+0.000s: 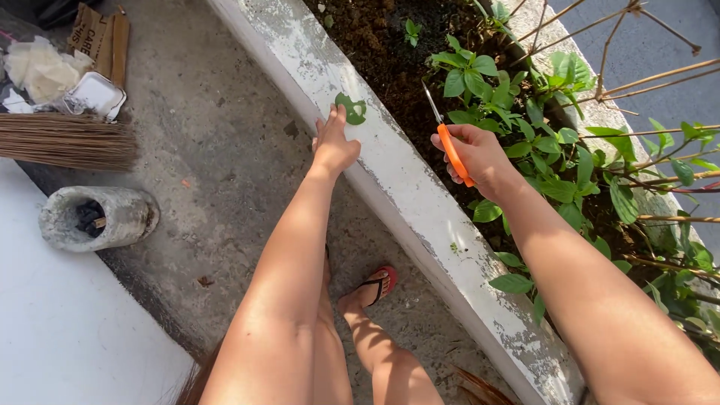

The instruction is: Tend to plants in a balcony planter box using a trowel and scissors.

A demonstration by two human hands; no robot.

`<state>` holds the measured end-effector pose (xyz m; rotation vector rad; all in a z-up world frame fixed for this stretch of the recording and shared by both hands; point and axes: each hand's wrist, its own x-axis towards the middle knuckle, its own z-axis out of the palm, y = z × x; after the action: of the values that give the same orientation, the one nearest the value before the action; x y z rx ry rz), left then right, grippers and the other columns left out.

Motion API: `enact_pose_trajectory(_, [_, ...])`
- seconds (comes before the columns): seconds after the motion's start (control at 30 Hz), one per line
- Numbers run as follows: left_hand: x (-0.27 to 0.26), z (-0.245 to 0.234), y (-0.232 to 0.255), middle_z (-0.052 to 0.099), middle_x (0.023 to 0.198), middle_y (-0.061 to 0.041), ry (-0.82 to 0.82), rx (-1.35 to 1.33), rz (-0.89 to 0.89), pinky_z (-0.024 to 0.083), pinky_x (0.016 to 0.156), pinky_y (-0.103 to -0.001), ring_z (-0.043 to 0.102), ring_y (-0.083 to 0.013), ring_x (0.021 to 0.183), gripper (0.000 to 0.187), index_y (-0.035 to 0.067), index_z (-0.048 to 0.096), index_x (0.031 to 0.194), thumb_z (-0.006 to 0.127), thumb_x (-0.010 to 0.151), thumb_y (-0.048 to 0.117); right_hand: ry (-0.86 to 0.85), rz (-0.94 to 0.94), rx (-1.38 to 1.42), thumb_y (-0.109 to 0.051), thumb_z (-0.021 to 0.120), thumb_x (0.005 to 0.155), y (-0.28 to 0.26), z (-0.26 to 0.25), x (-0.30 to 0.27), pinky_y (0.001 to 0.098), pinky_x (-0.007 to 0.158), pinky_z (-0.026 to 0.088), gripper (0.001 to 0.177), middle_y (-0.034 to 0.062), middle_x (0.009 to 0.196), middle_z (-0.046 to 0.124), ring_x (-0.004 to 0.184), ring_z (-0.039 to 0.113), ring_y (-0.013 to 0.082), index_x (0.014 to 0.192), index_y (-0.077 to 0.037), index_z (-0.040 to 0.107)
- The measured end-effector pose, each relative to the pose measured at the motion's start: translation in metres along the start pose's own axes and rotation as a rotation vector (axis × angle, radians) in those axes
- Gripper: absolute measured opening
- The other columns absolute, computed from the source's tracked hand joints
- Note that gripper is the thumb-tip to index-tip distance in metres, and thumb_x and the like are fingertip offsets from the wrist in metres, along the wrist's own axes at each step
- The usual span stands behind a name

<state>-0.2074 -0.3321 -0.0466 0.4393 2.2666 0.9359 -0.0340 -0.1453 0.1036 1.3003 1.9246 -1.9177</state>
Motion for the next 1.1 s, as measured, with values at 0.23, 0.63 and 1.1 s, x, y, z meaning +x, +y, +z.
enact_pose_trajectory(0.23, [-0.012, -0.02, 0.012, 0.001, 0.174, -0.003, -0.122, 0.301, -0.037, 0.004, 0.125, -0.062, -0.007, -0.0391, 0.158, 0.089, 0.022, 0.018, 0.164, 0.066, 0.089, 0.02, -0.013, -0.049, 0.036, -0.027, 0.076, 0.092, 0.003, 0.011, 0.018, 0.0251, 0.042, 0.04, 0.043, 0.0013, 0.073, 0.059, 0.05, 0.051, 0.0085, 0.124, 0.0, 0.065])
enact_pose_trajectory(0.63, [-0.022, -0.055, 0.025, -0.005, 0.17, -0.024, -0.063, 0.329, -0.182, 0.014, 0.124, -0.058, -0.004, -0.0458, 0.156, 0.085, 0.014, 0.03, 0.161, 0.072, 0.09, 0.036, -0.004, 0.023, 0.173, -0.028, 0.075, 0.09, -0.009, -0.002, 0.009, 0.0258, 0.043, 0.042, 0.045, 0.0013, 0.074, 0.058, 0.049, 0.052, 0.0094, 0.125, -0.002, 0.064])
enact_pose_trajectory(1.1, [-0.039, -0.081, 0.078, 0.075, 0.117, -0.014, -0.028, 0.07, 0.144, 0.055, 0.096, -0.041, 0.071, -0.0279, 0.109, 0.039, 0.005, 0.068, 0.126, 0.067, 0.093, 0.025, 0.058, 0.127, 0.406, -0.019, 0.077, 0.087, -0.005, -0.058, -0.055, 0.0266, 0.046, 0.042, 0.038, 0.0021, 0.077, 0.058, 0.051, 0.051, 0.0098, 0.119, -0.006, 0.062])
